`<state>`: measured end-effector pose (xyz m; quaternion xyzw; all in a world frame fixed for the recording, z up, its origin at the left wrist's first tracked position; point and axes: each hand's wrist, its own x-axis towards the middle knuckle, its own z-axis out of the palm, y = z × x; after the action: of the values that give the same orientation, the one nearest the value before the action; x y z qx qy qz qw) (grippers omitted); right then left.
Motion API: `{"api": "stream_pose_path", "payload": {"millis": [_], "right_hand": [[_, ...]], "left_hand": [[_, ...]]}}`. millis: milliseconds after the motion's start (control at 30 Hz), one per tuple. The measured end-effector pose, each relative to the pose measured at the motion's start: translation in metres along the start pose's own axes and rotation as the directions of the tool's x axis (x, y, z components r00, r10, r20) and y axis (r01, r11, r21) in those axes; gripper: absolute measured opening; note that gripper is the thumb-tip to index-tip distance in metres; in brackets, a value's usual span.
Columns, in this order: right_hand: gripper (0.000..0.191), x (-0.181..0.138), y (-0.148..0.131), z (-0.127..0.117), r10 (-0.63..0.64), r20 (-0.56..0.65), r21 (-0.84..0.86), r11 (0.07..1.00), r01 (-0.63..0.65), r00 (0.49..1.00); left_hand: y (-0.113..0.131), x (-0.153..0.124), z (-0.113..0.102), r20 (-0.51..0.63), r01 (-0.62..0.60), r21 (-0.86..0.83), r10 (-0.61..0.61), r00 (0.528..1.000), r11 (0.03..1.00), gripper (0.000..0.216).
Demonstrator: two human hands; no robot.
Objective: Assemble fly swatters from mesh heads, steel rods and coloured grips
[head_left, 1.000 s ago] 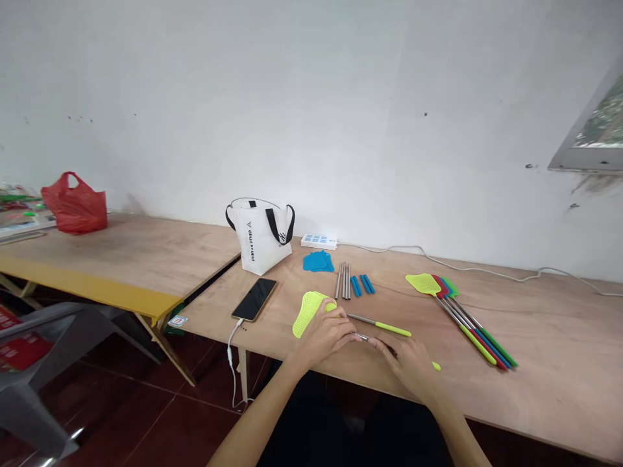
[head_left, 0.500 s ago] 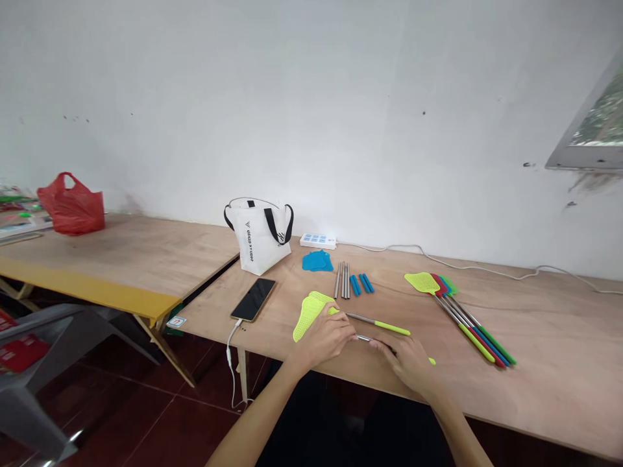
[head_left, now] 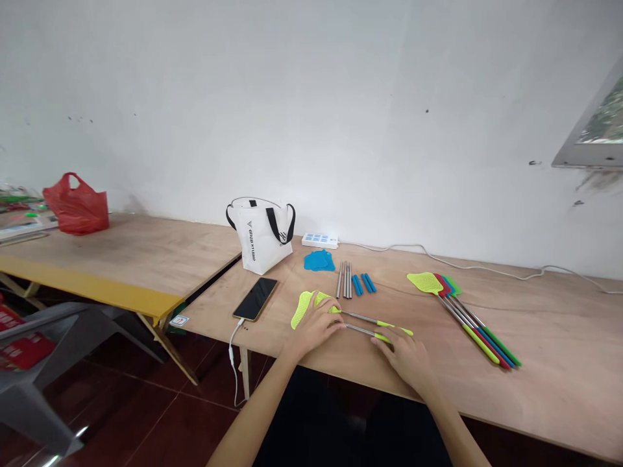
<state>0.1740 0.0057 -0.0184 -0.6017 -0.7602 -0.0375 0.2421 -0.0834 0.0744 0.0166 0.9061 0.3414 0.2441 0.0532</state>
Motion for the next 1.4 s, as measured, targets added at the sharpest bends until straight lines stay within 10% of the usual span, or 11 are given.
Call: {"api": "stream_pose_path", "payload": {"millis": [1400], "right_hand": [[0.033, 0.000, 0.024, 0.023, -0.019, -0.148, -0.113, 0.994, 0.002, 0.989]], "left_hand": [[0.001, -0.001, 0.023, -0.056, 0.202, 0.034, -0.200, 0.978, 0.979, 0.022]]}}
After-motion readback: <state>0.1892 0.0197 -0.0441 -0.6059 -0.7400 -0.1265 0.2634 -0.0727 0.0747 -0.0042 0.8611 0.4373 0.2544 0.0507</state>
